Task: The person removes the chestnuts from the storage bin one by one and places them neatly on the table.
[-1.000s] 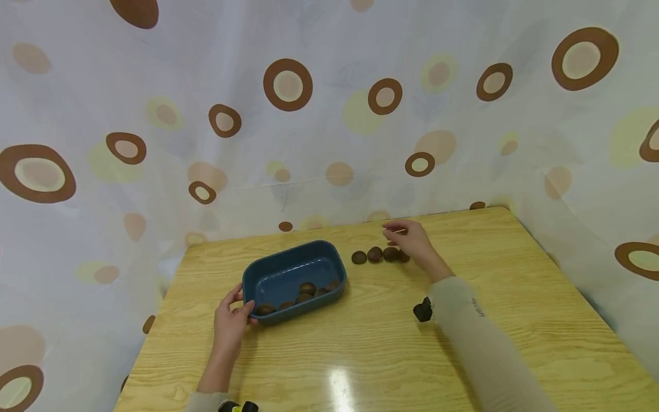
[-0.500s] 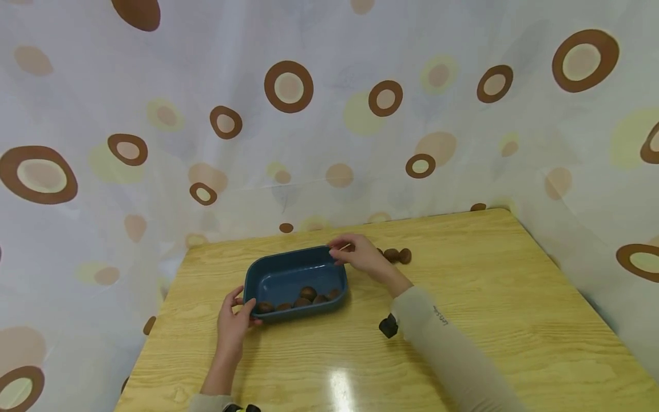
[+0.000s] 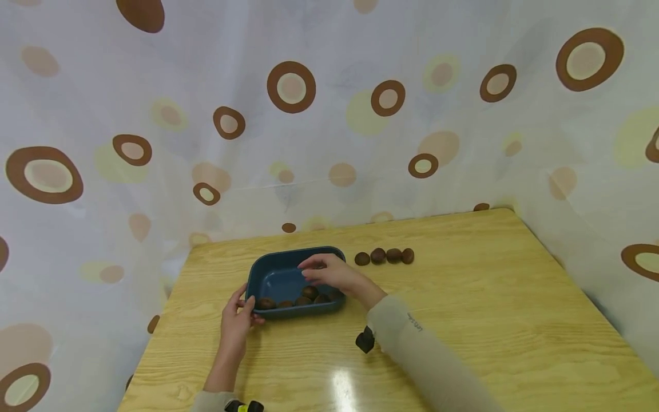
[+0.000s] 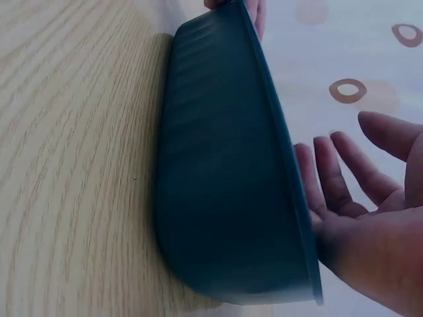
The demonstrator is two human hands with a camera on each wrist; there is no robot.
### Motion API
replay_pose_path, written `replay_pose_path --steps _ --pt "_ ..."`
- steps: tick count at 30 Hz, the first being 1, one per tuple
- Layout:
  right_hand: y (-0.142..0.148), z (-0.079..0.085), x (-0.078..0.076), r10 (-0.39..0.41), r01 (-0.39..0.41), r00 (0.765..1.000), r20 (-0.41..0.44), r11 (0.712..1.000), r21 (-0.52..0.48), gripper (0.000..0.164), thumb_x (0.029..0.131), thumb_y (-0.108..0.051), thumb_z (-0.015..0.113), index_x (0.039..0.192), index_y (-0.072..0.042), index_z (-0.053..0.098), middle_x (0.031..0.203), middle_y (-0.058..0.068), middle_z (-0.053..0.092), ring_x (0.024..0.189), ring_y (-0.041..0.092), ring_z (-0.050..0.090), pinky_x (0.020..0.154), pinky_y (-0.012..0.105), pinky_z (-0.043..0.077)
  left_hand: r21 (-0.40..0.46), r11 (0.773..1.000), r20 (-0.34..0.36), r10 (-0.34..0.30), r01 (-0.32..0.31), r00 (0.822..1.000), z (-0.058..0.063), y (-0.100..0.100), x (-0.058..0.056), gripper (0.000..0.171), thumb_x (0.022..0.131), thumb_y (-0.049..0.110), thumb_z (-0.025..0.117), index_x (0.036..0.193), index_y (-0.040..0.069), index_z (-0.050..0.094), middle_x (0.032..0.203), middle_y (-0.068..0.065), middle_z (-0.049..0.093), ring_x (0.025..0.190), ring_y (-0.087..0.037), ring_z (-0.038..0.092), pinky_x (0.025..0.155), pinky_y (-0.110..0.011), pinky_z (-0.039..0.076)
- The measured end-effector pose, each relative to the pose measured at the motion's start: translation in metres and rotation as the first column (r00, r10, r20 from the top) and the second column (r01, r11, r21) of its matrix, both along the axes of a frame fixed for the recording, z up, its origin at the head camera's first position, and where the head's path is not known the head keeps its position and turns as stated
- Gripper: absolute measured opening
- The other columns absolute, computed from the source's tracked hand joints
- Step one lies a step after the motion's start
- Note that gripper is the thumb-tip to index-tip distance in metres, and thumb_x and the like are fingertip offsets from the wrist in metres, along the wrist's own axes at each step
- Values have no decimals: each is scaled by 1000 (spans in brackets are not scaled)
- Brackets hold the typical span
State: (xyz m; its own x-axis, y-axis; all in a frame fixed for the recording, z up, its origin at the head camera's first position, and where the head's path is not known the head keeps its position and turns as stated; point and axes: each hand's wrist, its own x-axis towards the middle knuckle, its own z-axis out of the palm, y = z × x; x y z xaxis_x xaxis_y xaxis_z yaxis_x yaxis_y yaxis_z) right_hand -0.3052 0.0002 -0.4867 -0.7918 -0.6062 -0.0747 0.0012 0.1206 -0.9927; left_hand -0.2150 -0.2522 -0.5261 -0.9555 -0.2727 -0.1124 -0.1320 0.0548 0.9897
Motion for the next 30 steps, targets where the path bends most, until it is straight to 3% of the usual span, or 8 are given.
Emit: replay_pose_path --steps 4,9,19,30 --pt "-5 -3 -1 -49 47 999 19 995 90 33 98 -21 56 127 -5 59 125 10 57 116 27 55 96 44 49 -8 1000 -1 -5 5 1000 -1 -1 -2 46 102 13 46 147 15 38 91 -5 35 61 -13 52 59 -30 58" --pt "-11 -7 -3 -58 47 996 62 985 164 30 98 -24 56 124 -10 61 125 6 58 115 25 55 92 44 51 -19 1000 -13 -10 10 1000 -2 -2 -5 45 102 13 46 146 15 39 89 -5 36 61 -13 52 58 -32 58" --pt "-25 -20 -2 -63 41 990 125 984 172 25 96 -17 58 118 -5 64 119 7 60 113 25 55 82 40 55 -11 1000 -3 4 -4 1000 -3 0 -6 45 103 13 45 147 14 38 90 -5 35 61 -13 50 59 -31 58" --pt "-29 -29 -1 -50 39 997 52 979 201 26 88 -3 67 114 -3 65 107 8 63 93 21 63 78 35 56 20 1000 -11 10 -10 1000 -6 -1 -8 45 102 16 46 147 15 39 91 -5 37 60 -11 51 61 -32 58"
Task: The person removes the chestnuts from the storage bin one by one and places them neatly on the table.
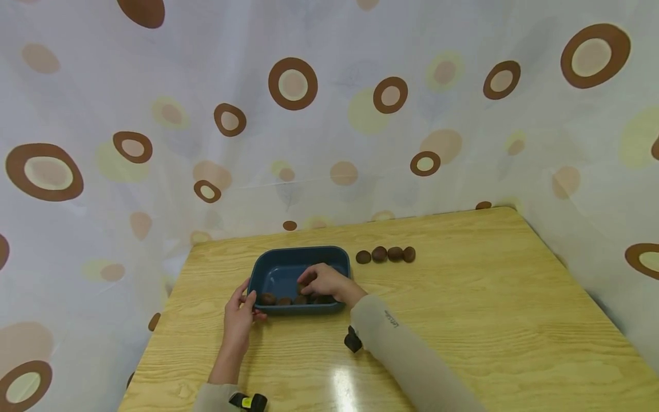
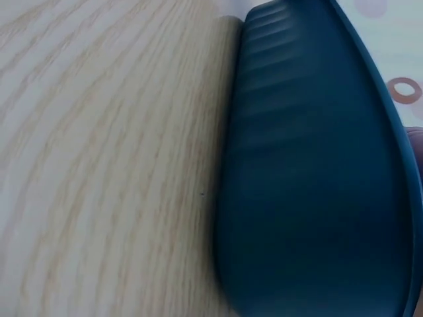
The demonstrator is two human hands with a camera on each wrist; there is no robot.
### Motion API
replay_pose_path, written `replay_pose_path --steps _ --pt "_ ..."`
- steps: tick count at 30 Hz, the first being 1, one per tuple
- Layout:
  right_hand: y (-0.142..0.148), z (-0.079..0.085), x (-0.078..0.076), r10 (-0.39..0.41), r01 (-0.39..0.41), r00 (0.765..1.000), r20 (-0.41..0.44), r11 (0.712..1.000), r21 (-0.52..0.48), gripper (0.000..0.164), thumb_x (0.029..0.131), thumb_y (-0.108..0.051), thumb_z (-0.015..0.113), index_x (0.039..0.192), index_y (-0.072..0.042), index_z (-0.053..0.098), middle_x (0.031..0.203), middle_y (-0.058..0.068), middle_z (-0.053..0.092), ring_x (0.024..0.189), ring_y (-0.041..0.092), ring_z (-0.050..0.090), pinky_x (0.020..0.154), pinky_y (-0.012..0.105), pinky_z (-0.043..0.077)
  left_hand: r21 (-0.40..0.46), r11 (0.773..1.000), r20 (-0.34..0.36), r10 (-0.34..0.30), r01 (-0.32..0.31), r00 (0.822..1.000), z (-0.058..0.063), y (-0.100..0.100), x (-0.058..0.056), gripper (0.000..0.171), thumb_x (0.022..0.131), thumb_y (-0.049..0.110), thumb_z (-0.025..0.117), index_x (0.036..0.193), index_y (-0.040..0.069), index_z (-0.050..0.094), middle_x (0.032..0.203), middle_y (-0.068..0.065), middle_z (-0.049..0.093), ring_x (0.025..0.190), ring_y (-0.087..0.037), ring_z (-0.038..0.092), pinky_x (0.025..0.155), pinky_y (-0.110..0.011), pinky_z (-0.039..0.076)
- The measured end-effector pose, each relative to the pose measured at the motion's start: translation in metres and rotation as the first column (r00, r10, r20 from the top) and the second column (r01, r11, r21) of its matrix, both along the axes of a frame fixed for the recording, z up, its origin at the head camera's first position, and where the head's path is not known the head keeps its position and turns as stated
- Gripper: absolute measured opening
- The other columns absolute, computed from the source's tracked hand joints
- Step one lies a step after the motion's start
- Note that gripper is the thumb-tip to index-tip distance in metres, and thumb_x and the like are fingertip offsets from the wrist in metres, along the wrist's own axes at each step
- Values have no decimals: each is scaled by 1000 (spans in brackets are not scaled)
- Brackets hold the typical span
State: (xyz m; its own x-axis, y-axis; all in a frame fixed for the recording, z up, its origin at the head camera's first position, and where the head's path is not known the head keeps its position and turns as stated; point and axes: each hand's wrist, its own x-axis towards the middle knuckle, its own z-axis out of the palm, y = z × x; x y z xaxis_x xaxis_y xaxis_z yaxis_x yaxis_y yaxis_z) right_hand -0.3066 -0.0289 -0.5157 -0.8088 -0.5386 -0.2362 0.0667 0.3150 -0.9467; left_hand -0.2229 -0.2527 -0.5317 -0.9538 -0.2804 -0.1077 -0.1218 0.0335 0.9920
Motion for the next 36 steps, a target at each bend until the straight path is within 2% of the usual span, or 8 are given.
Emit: replay_pose_path --steps 4,9,16,26,36 --pt "-1 -2 0 -8 9 1000 -28 999 34 27 88 -2 67 114 -5 65 107 6 63 96 20 62 78 33 56 12 1000 0 7 -7 1000 -2 1 -1 44 102 15 47 146 17 41 91 -5 37 60 -12 52 62 -34 59" --pt "-3 -2 0 -14 20 997 -76 997 77 24 86 -5 70 111 -8 67 108 5 63 100 21 60 78 33 55 23 1000 -15 12 -11 1000 -2 0 0 44 102 14 46 146 16 41 91 -5 37 60 -12 51 59 -31 58" --pt "-5 -2 1 -35 56 990 -137 987 149 23 86 -9 71 109 -11 67 107 4 61 102 22 57 84 37 52 -13 1000 -3 -10 10 1000 -2 -1 0 44 103 15 45 147 18 39 92 -4 35 61 -12 51 61 -31 58" --pt "-4 -1 3 -32 58 989 -148 983 174 23 86 -6 71 109 -10 68 107 4 61 102 21 56 85 37 51 -27 1000 4 0 0 1000 -1 1 -1 44 103 14 44 146 18 40 92 -4 35 60 -13 50 60 -30 58" --pt "-4 2 5 -42 65 988 -145 986 155 24 85 -4 72 107 -12 68 106 3 60 101 21 56 84 37 52 -15 1000 -3 4 -4 1000 -2 0 -1 44 102 12 45 146 17 40 92 -4 33 59 -12 51 60 -30 58"
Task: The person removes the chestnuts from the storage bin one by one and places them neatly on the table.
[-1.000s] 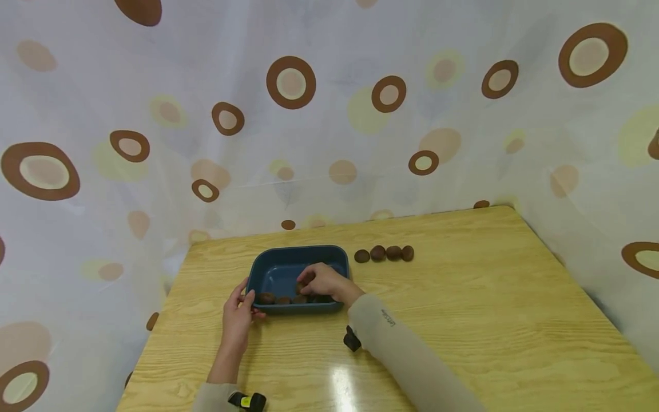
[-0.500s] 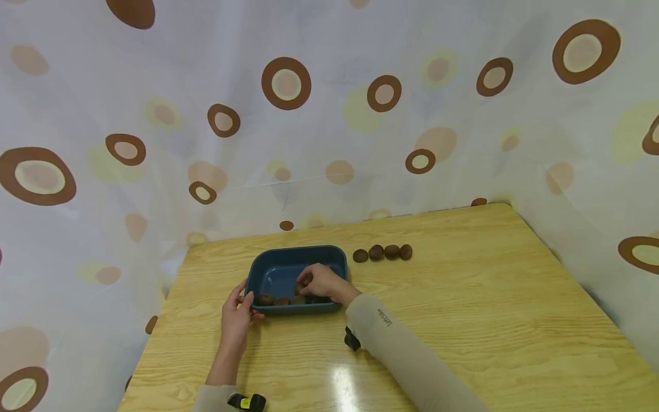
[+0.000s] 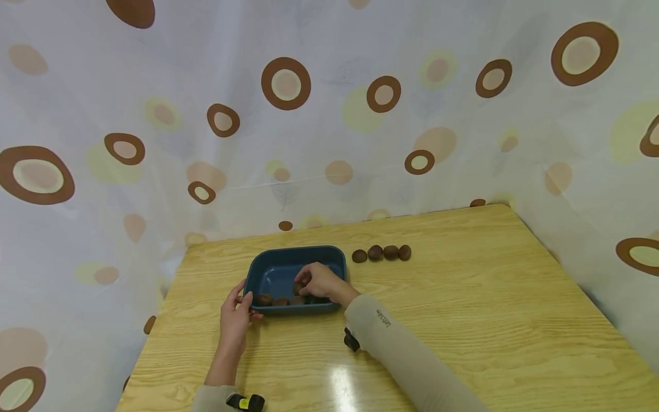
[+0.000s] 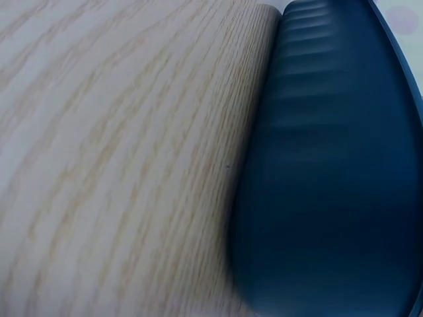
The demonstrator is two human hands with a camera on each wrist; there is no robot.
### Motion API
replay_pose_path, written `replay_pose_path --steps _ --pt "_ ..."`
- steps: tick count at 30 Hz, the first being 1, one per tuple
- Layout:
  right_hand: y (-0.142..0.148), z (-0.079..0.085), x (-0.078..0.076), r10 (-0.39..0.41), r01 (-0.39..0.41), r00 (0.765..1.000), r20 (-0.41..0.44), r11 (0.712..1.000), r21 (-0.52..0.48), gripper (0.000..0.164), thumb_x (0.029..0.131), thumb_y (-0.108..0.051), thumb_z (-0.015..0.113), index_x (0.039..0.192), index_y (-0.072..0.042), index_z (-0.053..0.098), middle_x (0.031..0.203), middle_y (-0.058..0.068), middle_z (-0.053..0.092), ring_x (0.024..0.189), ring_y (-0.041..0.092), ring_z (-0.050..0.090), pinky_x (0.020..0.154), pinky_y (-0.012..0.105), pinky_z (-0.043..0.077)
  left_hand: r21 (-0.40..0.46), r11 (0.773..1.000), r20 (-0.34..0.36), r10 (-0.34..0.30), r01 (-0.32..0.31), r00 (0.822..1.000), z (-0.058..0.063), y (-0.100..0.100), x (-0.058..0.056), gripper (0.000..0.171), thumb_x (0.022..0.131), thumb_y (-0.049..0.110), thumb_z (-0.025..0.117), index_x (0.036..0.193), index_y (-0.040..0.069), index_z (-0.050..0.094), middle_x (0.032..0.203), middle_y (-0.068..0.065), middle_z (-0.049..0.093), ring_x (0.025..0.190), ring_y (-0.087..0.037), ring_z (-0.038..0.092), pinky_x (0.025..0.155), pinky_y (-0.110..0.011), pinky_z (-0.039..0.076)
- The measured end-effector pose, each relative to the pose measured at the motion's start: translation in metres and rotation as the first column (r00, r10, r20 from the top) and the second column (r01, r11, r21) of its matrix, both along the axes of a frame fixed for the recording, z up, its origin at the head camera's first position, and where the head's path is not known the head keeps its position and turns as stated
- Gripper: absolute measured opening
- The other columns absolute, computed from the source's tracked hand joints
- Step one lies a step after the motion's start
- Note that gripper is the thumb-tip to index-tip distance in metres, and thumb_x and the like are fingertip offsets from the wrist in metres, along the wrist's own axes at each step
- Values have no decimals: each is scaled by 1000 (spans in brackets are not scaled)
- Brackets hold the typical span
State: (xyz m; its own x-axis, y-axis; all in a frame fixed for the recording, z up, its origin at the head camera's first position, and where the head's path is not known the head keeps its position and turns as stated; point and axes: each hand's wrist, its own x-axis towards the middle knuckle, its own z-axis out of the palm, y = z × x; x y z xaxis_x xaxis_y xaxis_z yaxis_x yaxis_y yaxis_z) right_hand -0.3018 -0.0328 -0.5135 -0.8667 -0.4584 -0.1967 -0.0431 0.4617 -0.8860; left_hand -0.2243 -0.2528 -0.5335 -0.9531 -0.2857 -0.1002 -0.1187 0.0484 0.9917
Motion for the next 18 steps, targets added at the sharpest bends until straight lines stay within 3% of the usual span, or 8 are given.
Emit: replay_pose_path --steps 12,18 --pt "-1 -2 -1 58 -58 998 8 998 14 24 89 -7 68 112 -14 63 105 4 57 95 20 55 78 36 50 0 1000 12 -5 5 1000 2 0 0 45 102 14 46 146 17 39 93 -4 34 61 -13 51 61 -31 58" --pt "-1 -1 0 75 -76 997 9 997 19 25 90 -8 66 113 -14 61 101 4 55 89 20 54 72 34 47 20 999 33 -31 30 999 14 2 5 46 102 12 45 148 15 37 93 -5 33 63 -15 50 63 -31 58"
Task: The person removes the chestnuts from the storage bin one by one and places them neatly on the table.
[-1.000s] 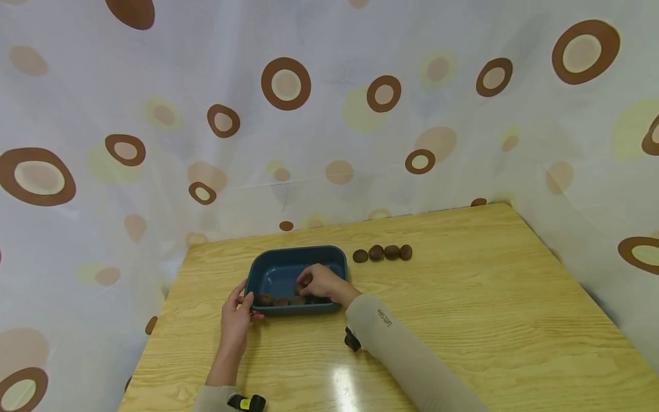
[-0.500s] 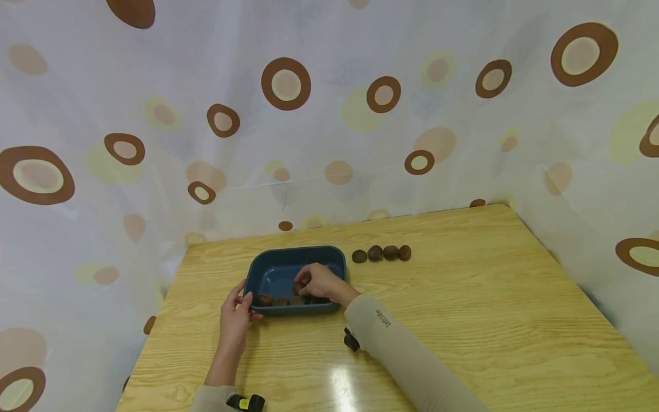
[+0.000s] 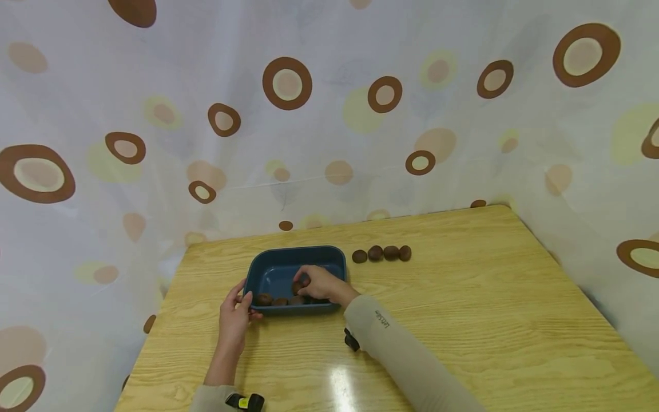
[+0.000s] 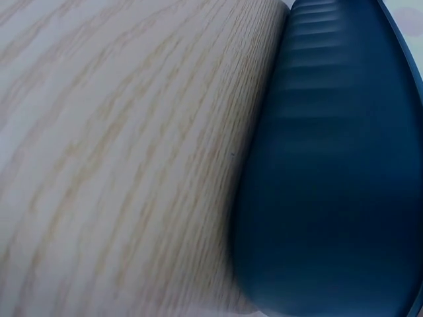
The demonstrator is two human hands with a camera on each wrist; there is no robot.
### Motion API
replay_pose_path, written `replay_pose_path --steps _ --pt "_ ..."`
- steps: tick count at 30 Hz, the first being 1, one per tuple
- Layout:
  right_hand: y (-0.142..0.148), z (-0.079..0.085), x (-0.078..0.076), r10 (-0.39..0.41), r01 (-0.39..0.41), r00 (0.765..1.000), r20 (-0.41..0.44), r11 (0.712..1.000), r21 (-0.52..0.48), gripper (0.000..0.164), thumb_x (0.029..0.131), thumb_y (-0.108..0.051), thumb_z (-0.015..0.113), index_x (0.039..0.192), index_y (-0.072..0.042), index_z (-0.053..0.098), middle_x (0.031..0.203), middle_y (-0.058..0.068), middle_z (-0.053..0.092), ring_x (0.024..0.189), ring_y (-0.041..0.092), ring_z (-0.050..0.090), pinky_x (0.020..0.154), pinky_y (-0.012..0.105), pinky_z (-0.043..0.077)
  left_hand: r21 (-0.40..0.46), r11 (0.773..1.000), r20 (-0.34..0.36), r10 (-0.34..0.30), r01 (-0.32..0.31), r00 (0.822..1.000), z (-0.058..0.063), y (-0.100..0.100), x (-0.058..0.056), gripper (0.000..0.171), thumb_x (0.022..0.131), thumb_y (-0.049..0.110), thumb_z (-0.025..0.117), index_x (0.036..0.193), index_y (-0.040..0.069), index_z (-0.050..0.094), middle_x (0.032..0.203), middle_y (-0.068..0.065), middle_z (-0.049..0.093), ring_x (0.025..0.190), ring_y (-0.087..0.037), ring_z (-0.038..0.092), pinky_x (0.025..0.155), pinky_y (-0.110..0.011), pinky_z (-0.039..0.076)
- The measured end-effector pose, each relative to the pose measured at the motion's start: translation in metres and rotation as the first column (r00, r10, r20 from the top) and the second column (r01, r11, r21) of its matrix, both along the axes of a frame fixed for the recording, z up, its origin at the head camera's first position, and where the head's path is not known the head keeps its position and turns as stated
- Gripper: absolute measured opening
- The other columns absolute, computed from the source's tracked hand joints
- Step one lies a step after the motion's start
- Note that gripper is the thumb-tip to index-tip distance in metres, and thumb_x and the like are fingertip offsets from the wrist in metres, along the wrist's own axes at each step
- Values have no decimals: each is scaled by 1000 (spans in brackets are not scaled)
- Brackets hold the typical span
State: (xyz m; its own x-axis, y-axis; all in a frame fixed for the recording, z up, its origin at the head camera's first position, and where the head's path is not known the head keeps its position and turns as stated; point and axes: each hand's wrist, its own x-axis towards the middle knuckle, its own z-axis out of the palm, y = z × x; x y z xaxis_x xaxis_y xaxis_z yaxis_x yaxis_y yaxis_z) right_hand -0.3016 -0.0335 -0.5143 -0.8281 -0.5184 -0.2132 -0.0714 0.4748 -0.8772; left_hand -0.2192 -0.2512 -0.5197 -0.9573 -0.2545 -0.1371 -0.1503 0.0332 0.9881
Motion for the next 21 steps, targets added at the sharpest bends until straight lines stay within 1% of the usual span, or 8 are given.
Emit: replay_pose_path --steps 4,6,8,10,14,16,21 --pt "0 2 1 0 0 1000 1 1000 6 24 90 -8 66 113 -15 61 100 4 55 88 21 54 71 34 47 5 1000 8 -6 6 1000 11 3 4 46 102 9 44 147 11 37 92 -6 33 64 -17 50 66 -37 59" --pt "0 2 0 6 -6 1000 -3 1000 9 23 91 -9 66 113 -15 61 101 4 55 90 20 54 72 35 47 5 1000 2 -1 1 1000 11 4 4 46 102 9 45 147 11 37 92 -6 33 64 -17 50 67 -39 59" --pt "0 3 0 6 -6 1000 -6 1000 9 22 91 -11 66 113 -15 61 103 4 55 91 20 54 73 35 48 3 1000 -8 6 -6 1000 8 3 2 46 102 10 46 147 12 38 92 -5 33 63 -16 50 67 -39 59" --pt "0 4 0 1 -1 1000 -7 1000 13 22 91 -13 66 112 -16 62 104 4 55 92 20 54 74 35 48 -4 1000 -18 9 -9 1000 2 1 -1 46 102 12 46 147 14 38 92 -5 34 62 -14 50 66 -38 59" --pt "-1 3 -1 -16 16 1000 -3 1000 15 20 90 -15 68 110 -16 62 102 3 56 90 19 55 72 35 48 -28 999 -27 15 -16 1000 -8 -2 -5 46 102 14 47 147 16 39 92 -4 34 61 -13 50 65 -35 59" --pt "-1 2 -1 -24 25 1000 -4 1000 14 20 90 -15 68 108 -15 62 101 3 56 88 19 55 71 35 48 -36 999 -28 19 -20 999 -11 -3 -5 45 102 14 47 146 17 40 92 -4 35 61 -13 50 64 -34 59" --pt "-1 2 0 -47 47 999 -5 999 9 20 89 -14 69 107 -15 62 99 3 57 88 19 55 70 35 48 -36 999 -24 28 -29 999 -12 -2 -5 44 102 14 46 146 18 40 93 -5 35 61 -12 50 63 -32 59"
